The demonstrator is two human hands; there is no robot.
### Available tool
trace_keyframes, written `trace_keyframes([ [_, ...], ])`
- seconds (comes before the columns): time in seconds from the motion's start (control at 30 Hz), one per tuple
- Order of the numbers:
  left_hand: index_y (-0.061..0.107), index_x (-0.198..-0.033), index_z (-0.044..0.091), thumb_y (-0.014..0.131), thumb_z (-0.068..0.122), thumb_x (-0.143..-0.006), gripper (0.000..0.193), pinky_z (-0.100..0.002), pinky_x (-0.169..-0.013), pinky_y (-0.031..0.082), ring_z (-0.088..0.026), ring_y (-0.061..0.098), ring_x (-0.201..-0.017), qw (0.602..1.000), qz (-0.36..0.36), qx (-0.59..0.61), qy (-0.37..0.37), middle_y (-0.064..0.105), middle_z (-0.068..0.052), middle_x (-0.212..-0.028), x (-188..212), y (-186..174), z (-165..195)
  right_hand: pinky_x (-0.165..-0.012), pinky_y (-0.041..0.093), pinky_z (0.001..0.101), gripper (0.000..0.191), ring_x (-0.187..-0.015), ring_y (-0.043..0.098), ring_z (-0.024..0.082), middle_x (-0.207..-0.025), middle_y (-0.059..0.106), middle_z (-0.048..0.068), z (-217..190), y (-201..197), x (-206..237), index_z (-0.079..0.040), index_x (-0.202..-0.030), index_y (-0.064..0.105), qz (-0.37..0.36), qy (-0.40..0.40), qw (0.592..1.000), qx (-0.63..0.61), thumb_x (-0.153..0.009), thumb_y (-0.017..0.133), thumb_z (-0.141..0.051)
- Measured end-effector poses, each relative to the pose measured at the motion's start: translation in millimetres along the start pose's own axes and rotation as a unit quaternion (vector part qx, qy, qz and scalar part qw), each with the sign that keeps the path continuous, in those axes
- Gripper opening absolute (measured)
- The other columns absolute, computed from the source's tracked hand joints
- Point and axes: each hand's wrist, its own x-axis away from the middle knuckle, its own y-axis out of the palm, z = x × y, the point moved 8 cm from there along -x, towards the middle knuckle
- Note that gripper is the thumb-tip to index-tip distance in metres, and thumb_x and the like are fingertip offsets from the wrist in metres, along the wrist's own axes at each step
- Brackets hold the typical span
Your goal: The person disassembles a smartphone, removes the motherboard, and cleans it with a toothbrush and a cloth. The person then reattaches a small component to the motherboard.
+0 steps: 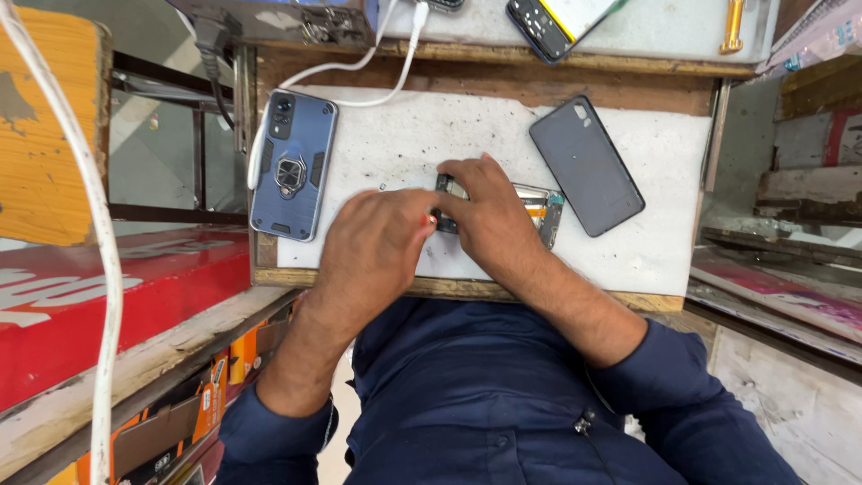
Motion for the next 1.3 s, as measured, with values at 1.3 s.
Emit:
trace_keyframes([
  [1.3, 0.051, -0.127, 0.000, 0.082, 0.007, -0.095, 0.044, -0.037, -0.078, 0.059, -0.025, 0.075, -0.089, 0.977, 0.168, 0.028, -0.126, 0.073, -0.012, -0.095, 36.1, -8.2, -51.2, -0.099, 0.049, 0.0459, 0.015, -0.115, 0.058, 0.036, -0.116, 0.067, 0.013, 60.2, -102.4, 9.5, -0.010, -0.105, 0.074, 0.027, 0.089, 0.989, 0.112, -0.094, 0.071, -0.001],
])
